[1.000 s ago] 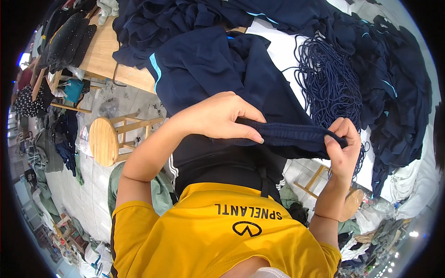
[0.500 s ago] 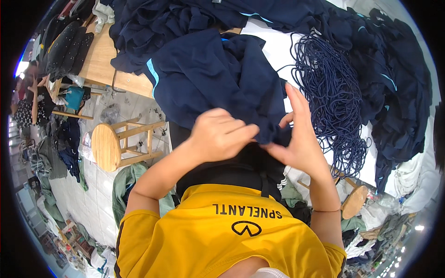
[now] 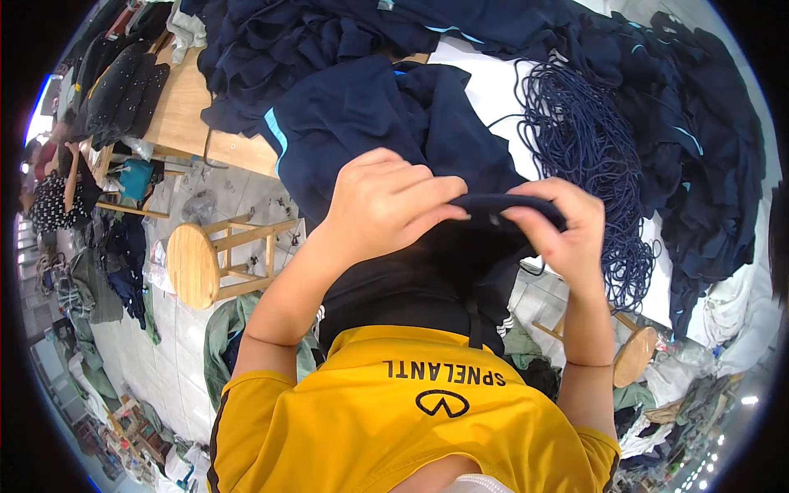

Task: Threading drawstrings into the waistbands of navy blue garments using a metal threading tool.

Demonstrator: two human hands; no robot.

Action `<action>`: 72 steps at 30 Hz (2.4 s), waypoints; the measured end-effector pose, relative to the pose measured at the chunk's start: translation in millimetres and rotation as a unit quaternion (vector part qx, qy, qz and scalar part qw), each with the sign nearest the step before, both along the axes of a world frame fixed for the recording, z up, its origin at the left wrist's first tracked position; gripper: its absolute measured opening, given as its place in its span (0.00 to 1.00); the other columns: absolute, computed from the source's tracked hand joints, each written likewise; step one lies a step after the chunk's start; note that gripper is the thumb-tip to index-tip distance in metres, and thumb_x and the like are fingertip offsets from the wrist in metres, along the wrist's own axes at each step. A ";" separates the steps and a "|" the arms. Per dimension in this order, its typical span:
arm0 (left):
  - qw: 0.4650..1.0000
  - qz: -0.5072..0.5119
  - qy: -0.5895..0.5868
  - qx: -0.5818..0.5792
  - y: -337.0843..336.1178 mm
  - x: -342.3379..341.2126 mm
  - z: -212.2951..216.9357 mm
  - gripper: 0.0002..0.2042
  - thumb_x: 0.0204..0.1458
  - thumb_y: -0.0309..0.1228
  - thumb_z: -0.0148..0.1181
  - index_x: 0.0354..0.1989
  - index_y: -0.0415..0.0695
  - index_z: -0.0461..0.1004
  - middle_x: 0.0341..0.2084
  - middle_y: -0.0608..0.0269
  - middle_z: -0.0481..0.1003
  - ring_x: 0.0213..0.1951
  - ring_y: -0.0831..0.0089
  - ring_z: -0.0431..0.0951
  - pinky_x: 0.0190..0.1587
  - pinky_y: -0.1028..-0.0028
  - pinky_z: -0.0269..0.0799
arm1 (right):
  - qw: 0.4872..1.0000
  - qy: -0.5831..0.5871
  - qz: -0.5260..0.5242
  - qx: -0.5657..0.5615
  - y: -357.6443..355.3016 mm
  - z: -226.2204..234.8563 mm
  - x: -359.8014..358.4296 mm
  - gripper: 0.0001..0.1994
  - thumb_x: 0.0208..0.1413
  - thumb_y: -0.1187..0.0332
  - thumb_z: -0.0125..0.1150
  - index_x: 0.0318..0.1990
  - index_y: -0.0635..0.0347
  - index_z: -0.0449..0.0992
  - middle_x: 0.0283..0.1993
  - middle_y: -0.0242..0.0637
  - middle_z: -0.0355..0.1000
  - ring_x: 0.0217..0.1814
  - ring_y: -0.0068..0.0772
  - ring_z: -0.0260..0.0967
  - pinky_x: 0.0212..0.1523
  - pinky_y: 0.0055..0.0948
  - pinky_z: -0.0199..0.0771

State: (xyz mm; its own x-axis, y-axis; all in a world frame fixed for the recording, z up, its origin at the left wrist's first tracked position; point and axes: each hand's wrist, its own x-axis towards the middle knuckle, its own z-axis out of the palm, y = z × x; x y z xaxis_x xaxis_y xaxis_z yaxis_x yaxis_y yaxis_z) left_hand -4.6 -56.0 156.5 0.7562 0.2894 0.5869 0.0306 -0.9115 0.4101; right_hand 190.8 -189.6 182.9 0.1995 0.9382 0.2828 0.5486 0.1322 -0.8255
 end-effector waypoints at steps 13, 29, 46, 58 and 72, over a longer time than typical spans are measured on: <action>0.857 -0.145 0.183 -0.460 2.5 -24.1 -20.6 0.14 0.49 0.37 0.66 0.27 0.36 0.76 0.14 0.60 0.68 0.19 0.82 0.65 0.24 0.77 0.61 | 0.977 -0.125 -0.118 -0.124 -13.1 1.9 15.6 0.06 0.60 0.71 0.52 0.31 0.62 0.69 0.16 0.40 0.63 0.15 0.34 0.61 0.19 0.29 0.58; 0.941 0.300 -0.050 0.148 80.3 -74.9 6.4 0.11 0.34 0.32 0.74 0.27 0.48 0.79 0.18 0.66 0.74 0.21 0.68 0.71 0.27 0.73 0.65 | 0.952 -0.115 -0.085 -0.270 -36.0 -72.5 1.3 0.48 0.35 0.85 0.56 0.69 0.55 0.43 0.67 0.54 0.53 0.58 0.59 0.64 0.48 0.43 0.74; 0.942 0.044 0.006 -0.333 -1.0 13.8 -51.1 0.10 0.44 0.35 0.68 0.30 0.43 0.79 0.27 0.62 0.76 0.24 0.65 0.73 0.28 0.75 0.66 | 0.987 -0.029 -0.151 -0.038 -7.7 31.0 26.9 0.05 0.48 0.78 0.65 0.31 0.64 0.73 0.27 0.26 0.70 0.29 0.12 0.63 0.31 0.12 0.61; 0.779 -0.139 0.157 -0.591 -1.0 -15.4 -22.5 0.09 0.48 0.25 0.66 0.35 0.34 0.78 0.28 0.63 0.79 0.31 0.81 0.75 0.38 0.81 0.71 | 0.997 -0.008 -0.059 -0.054 -7.5 6.7 20.5 0.07 0.52 0.81 0.50 0.38 0.63 0.66 0.32 0.32 0.66 0.35 0.20 0.64 0.39 0.18 0.64; 0.962 0.250 -0.060 0.096 20.9 -45.2 -5.1 0.10 0.35 0.33 0.73 0.24 0.49 0.75 0.15 0.70 0.72 0.18 0.70 0.71 0.22 0.72 0.61 | 0.921 -0.245 -0.255 -0.162 12.6 -64.7 35.1 0.48 0.39 0.83 0.60 0.70 0.55 0.42 0.71 0.46 0.49 0.68 0.50 0.55 0.60 0.41 0.64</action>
State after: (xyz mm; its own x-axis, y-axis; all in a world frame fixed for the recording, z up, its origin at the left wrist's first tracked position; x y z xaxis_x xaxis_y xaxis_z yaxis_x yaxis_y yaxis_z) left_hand -49.7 -35.1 151.4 0.4749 0.4766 0.7398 0.4479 -0.8545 0.2630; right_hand 225.9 -177.0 118.2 0.5605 0.8087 0.1787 0.7887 -0.4554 -0.4130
